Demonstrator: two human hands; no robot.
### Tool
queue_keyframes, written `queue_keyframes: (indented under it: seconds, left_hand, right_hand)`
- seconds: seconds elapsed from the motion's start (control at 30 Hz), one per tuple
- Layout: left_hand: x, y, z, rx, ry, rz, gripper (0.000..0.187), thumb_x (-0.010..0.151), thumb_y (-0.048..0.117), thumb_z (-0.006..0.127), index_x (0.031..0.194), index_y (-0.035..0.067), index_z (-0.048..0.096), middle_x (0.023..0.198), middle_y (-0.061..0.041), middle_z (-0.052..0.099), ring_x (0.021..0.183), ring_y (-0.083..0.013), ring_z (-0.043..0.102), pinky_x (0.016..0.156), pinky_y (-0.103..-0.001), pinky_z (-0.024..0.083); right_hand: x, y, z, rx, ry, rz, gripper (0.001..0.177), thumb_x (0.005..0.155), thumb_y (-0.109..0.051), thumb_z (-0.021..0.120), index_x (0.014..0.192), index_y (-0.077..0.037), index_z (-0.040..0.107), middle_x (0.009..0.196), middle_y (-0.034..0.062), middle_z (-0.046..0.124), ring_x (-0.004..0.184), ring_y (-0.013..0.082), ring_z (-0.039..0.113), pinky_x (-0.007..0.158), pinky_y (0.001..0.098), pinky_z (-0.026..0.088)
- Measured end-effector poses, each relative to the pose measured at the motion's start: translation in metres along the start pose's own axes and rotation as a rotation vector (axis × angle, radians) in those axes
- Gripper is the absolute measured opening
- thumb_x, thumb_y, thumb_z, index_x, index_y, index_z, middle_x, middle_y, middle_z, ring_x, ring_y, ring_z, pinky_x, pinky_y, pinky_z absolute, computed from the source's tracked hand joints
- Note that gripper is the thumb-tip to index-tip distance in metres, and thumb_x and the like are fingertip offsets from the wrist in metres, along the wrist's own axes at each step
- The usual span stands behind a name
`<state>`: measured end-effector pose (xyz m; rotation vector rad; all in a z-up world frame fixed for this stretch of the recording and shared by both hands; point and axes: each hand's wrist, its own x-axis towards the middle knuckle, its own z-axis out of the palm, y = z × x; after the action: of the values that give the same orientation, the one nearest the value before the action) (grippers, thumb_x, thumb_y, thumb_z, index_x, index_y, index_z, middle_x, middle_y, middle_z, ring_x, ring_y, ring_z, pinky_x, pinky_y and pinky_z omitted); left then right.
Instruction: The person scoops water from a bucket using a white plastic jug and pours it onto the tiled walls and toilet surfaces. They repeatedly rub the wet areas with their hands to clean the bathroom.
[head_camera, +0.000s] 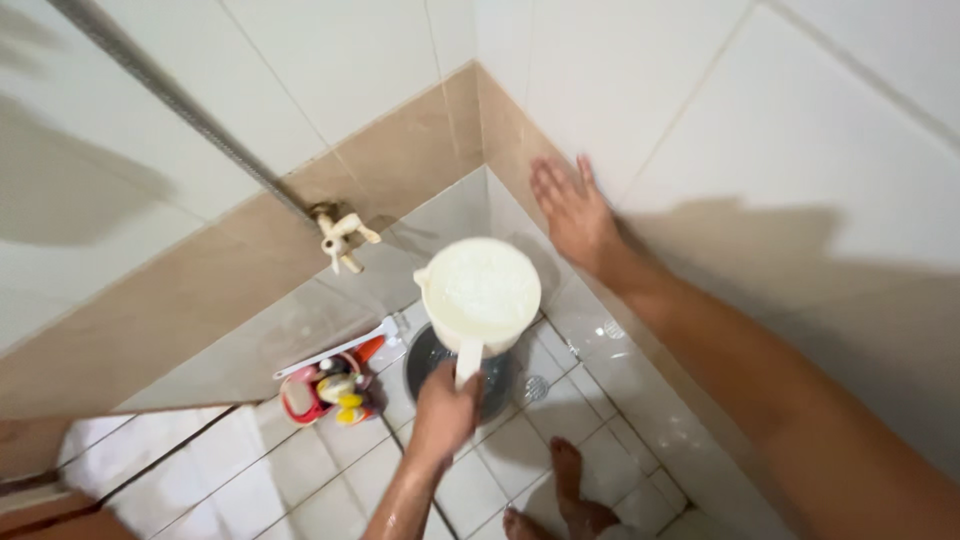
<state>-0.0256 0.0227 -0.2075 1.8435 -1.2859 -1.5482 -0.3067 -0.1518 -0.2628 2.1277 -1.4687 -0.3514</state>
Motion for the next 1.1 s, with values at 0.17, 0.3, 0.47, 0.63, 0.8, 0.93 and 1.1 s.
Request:
queue_keyframes:
  seconds: [0.17, 0.3, 0.47, 0.63, 0.8, 0.93, 1.1]
  left_hand:
    - [-0.029, 0.086, -0.020, 0.005, -0.028, 0.128, 0.025, 0.091, 0.020, 0.063, 0.093, -0.004, 0.070, 0.064, -0.008, 0.065, 0.054, -0.0170, 0.060, 0.050, -0.035, 0.047]
    - [-0.040, 0.147, -0.037, 0.153, -0.056, 0.155, 0.026, 0.090, 0.023, 0.064, 0.088, -0.002, 0.070, 0.064, -0.009, 0.067, 0.054, -0.0195, 0.062, 0.051, -0.037, 0.049]
    - [-0.053, 0.217, -0.057, 0.472, 0.094, 0.289, 0.033, 0.087, 0.027, 0.069, 0.086, -0.006, 0.071, 0.071, -0.018, 0.072, 0.062, -0.0257, 0.072, 0.061, -0.039, 0.055]
    - [-0.058, 0.247, -0.073, 0.300, 0.112, 0.299, 0.028, 0.088, 0.024, 0.068, 0.088, -0.004, 0.071, 0.069, -0.015, 0.071, 0.056, -0.0214, 0.066, 0.054, -0.038, 0.050]
    - [-0.060, 0.250, -0.116, -0.660, -0.204, -0.057, 0.014, 0.098, 0.008, 0.062, 0.109, -0.001, 0.065, 0.076, -0.003, 0.064, 0.057, -0.0058, 0.049, 0.049, -0.022, 0.035]
    - [-0.072, 0.248, -0.115, -0.280, 0.002, -0.020, 0.013, 0.096, 0.008, 0.059, 0.106, 0.000, 0.062, 0.074, -0.002, 0.061, 0.055, -0.0064, 0.049, 0.048, -0.022, 0.038]
    - [-0.067, 0.257, -0.108, -0.109, 0.056, 0.063, 0.014, 0.096, 0.007, 0.056, 0.090, -0.003, 0.064, 0.067, -0.004, 0.060, 0.052, -0.0107, 0.052, 0.046, -0.031, 0.041]
  right_hand:
    - [0.000, 0.036, -0.042, -0.191, -0.107, -0.051, 0.063, 0.102, -0.029, 0.038, 0.158, 0.000, 0.036, 0.171, 0.0151, 0.022, 0.158, 0.0304, 0.014, 0.124, 0.0582, 0.003]
    - [0.006, 0.066, -0.066, -0.334, -0.246, -0.109, 0.068, 0.100, -0.034, 0.038, 0.158, 0.000, 0.031, 0.172, 0.0161, 0.015, 0.157, 0.0314, 0.009, 0.120, 0.0553, -0.002]
    - [0.002, 0.090, -0.116, -0.538, -0.288, -0.175, 0.070, 0.101, -0.042, 0.038, 0.161, -0.009, 0.025, 0.171, 0.0137, 0.010, 0.157, 0.0311, 0.005, 0.119, 0.0588, -0.003]
    - [0.016, 0.123, -0.155, -0.642, -0.187, -0.138, 0.073, 0.099, -0.048, 0.040, 0.163, -0.016, 0.023, 0.171, 0.0122, 0.012, 0.156, 0.0311, 0.007, 0.119, 0.0593, 0.000]
    - [0.013, 0.144, -0.175, -0.741, -0.085, -0.115, 0.076, 0.099, -0.055, 0.035, 0.163, -0.016, 0.022, 0.171, 0.0105, 0.012, 0.155, 0.0297, 0.008, 0.118, 0.0594, 0.000]
    - [0.004, 0.148, -0.183, -0.752, -0.083, -0.119, 0.079, 0.099, -0.061, 0.034, 0.163, -0.017, 0.022, 0.171, 0.0099, 0.012, 0.156, 0.0294, 0.008, 0.118, 0.0605, 0.001]
    - [-0.005, 0.152, -0.186, -0.748, -0.076, -0.081, 0.082, 0.097, -0.063, 0.036, 0.163, -0.018, 0.020, 0.172, 0.0101, 0.011, 0.156, 0.0289, 0.007, 0.118, 0.0585, 0.002]
